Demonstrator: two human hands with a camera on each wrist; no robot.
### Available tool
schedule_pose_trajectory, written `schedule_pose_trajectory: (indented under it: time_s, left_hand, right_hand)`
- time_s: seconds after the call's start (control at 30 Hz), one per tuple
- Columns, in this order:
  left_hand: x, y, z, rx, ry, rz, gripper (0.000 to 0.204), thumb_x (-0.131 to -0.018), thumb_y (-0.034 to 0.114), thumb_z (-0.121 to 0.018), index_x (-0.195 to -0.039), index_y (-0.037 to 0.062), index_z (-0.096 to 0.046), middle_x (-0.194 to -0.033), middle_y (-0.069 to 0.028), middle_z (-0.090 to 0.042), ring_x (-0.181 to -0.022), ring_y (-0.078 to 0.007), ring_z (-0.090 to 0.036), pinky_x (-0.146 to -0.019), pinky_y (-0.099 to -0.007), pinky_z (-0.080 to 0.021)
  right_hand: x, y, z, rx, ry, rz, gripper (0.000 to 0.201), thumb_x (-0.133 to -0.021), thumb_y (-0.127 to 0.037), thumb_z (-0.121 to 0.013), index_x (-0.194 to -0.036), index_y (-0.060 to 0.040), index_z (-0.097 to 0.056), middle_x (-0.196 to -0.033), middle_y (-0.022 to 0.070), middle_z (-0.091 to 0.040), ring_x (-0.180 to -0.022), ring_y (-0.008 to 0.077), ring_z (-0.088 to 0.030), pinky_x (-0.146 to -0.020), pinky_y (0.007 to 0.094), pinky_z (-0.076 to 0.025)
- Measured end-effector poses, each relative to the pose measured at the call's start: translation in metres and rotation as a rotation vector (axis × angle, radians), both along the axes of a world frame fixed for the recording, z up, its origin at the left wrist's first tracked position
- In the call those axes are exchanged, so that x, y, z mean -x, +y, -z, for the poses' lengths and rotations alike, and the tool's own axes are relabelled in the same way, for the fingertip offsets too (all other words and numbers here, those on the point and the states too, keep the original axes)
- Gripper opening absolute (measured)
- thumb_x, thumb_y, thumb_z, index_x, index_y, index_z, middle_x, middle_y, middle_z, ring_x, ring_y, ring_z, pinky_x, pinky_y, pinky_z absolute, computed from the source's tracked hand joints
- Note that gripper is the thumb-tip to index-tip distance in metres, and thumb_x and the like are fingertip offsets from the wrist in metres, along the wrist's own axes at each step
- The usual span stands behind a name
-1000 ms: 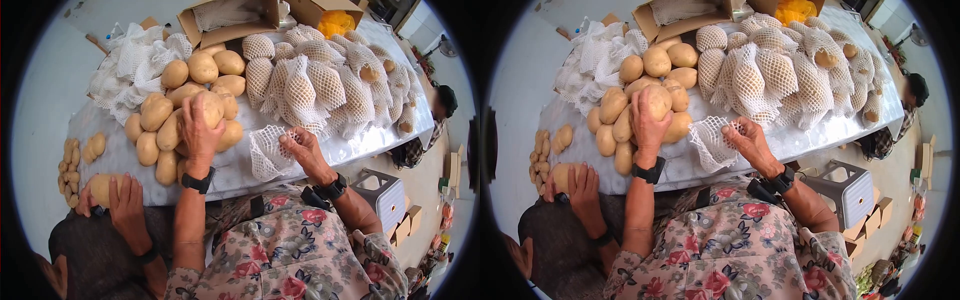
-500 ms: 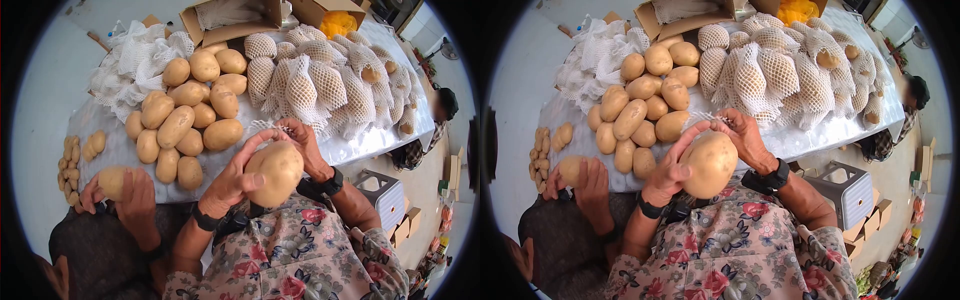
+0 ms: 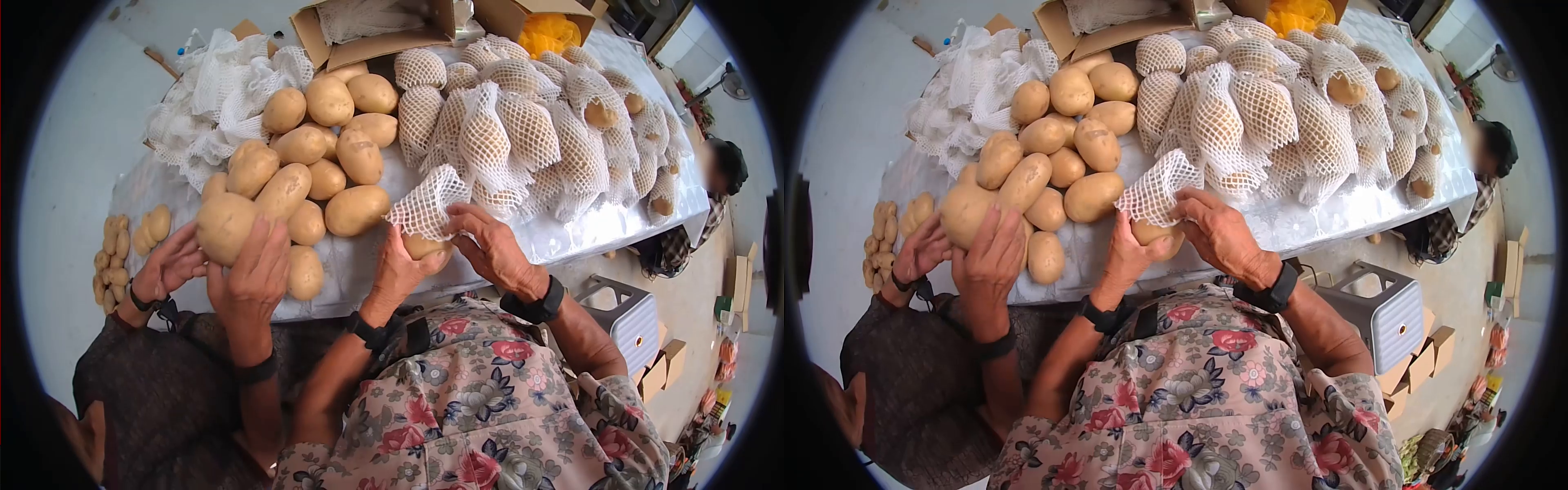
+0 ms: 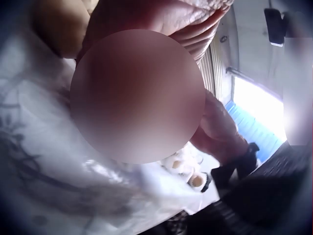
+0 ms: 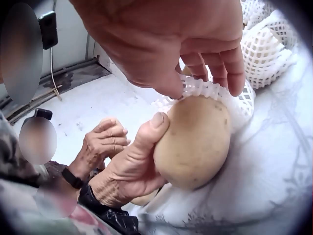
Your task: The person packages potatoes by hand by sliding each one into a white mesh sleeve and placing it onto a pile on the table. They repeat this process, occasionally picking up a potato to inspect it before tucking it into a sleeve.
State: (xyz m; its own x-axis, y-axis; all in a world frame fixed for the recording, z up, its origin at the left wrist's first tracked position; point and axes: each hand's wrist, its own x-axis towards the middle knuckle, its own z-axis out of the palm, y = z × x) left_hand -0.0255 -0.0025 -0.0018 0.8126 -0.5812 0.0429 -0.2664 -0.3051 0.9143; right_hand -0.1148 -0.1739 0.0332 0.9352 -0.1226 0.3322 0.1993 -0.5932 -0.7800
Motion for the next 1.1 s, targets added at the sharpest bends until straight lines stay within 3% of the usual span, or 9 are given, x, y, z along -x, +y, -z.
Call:
schedule_pose_trajectory:
  time_s: [0.13,0.27,0.33,0.43,0.57,0.7,0.83,0.97,1.1]
  left_hand:
    - [0.002,0.004,0.002,-0.096,-0.093,0.098,0.089,-0.069,0.043,-0.078,-0.132,0.0000,-0.032,-0.120,-0.0179,-0.051,-0.109,-0.0236,-0.052,-0.091,-0.0378,-0.045]
    - [0.003,0.013,0.008,0.261,0.137,-0.005,0.085,-0.078,0.040,-0.073,-0.138,0.0023,-0.025,-0.129,-0.0199,-0.044,-0.110,-0.0264,-0.052,-0.090,-0.0356,-0.047]
    - [0.002,0.008,0.000,0.301,0.074,-0.113,0.079,-0.079,0.039,-0.073,-0.135,0.0025,-0.031,-0.128,-0.0194,-0.046,-0.110,-0.0243,-0.052,-0.091,-0.0341,-0.046]
    - [-0.011,-0.003,-0.006,0.058,-0.285,0.022,0.062,-0.082,0.036,-0.071,-0.125,0.0015,-0.043,-0.123,-0.0168,-0.050,-0.109,-0.0220,-0.053,-0.092,-0.0329,-0.045]
    - [-0.010,0.003,0.014,0.287,-0.117,0.005,0.030,-0.089,0.024,-0.062,-0.104,0.0001,-0.053,-0.117,-0.0175,-0.056,-0.101,-0.0250,-0.058,-0.084,-0.0310,-0.047]
    - [0.007,0.021,0.014,0.348,0.005,-0.087,0.020,-0.090,0.012,-0.060,-0.103,0.0000,-0.051,-0.114,-0.0115,-0.054,-0.096,-0.0148,-0.053,-0.083,-0.0277,-0.046]
    - [0.016,0.038,0.022,0.311,0.091,0.009,0.020,-0.087,0.013,-0.062,-0.100,0.0017,-0.052,-0.116,-0.0134,-0.053,-0.098,-0.0187,-0.055,-0.084,-0.0297,-0.046]
    - [0.038,0.030,0.022,-0.025,-0.427,0.122,0.014,-0.083,0.011,-0.062,-0.093,0.0036,-0.056,-0.111,-0.0155,-0.055,-0.092,-0.0245,-0.059,-0.078,-0.0308,-0.047]
    - [0.029,0.029,0.020,0.128,0.015,-0.114,0.020,-0.088,0.016,-0.060,-0.100,0.0017,-0.054,-0.099,-0.0103,-0.060,-0.082,-0.0169,-0.059,-0.073,-0.0290,-0.048]
  right_hand:
    - [0.011,-0.006,0.007,-0.009,0.063,0.018,0.018,-0.080,-0.002,-0.059,-0.098,-0.0060,-0.057,-0.111,0.0162,-0.058,-0.095,0.0365,-0.060,-0.082,0.0389,-0.050]
    - [0.022,-0.012,0.021,0.006,0.120,0.011,0.017,-0.079,-0.002,-0.058,-0.095,-0.0069,-0.058,-0.109,0.0148,-0.058,-0.095,0.0354,-0.059,-0.082,0.0391,-0.050]
    - [0.026,-0.011,0.025,0.041,0.158,-0.009,0.019,-0.078,-0.001,-0.059,-0.096,-0.0072,-0.058,-0.110,0.0150,-0.058,-0.099,0.0352,-0.059,-0.084,0.0390,-0.049]
    - [0.029,-0.010,0.024,0.096,0.207,-0.056,0.022,-0.077,0.000,-0.061,-0.097,-0.0073,-0.058,-0.113,0.0157,-0.057,-0.104,0.0350,-0.057,-0.087,0.0384,-0.048]
    - [0.028,-0.013,0.026,0.117,0.187,-0.093,0.022,-0.076,-0.002,-0.063,-0.096,-0.0072,-0.059,-0.110,0.0146,-0.058,-0.103,0.0342,-0.057,-0.087,0.0387,-0.048]
    - [0.027,-0.017,0.034,0.198,0.148,-0.176,0.026,-0.082,-0.012,-0.064,-0.106,-0.0050,-0.057,-0.110,0.0156,-0.059,-0.102,0.0300,-0.058,-0.087,0.0376,-0.048]
    - [0.027,-0.013,0.010,-0.434,0.315,0.008,0.048,-0.092,-0.035,-0.056,-0.121,0.0018,-0.048,-0.104,0.0226,-0.063,-0.088,0.0310,-0.065,-0.078,0.0377,-0.051]
    - [0.008,-0.007,0.006,-0.332,0.221,0.084,0.058,-0.085,-0.040,-0.064,-0.121,0.0027,-0.048,-0.107,0.0225,-0.061,-0.096,0.0309,-0.062,-0.079,0.0378,-0.050]
    - [0.000,-0.009,0.014,-0.268,0.246,0.055,0.067,-0.079,-0.042,-0.070,-0.123,0.0037,-0.048,-0.109,0.0245,-0.059,-0.101,0.0351,-0.060,-0.085,0.0382,-0.047]
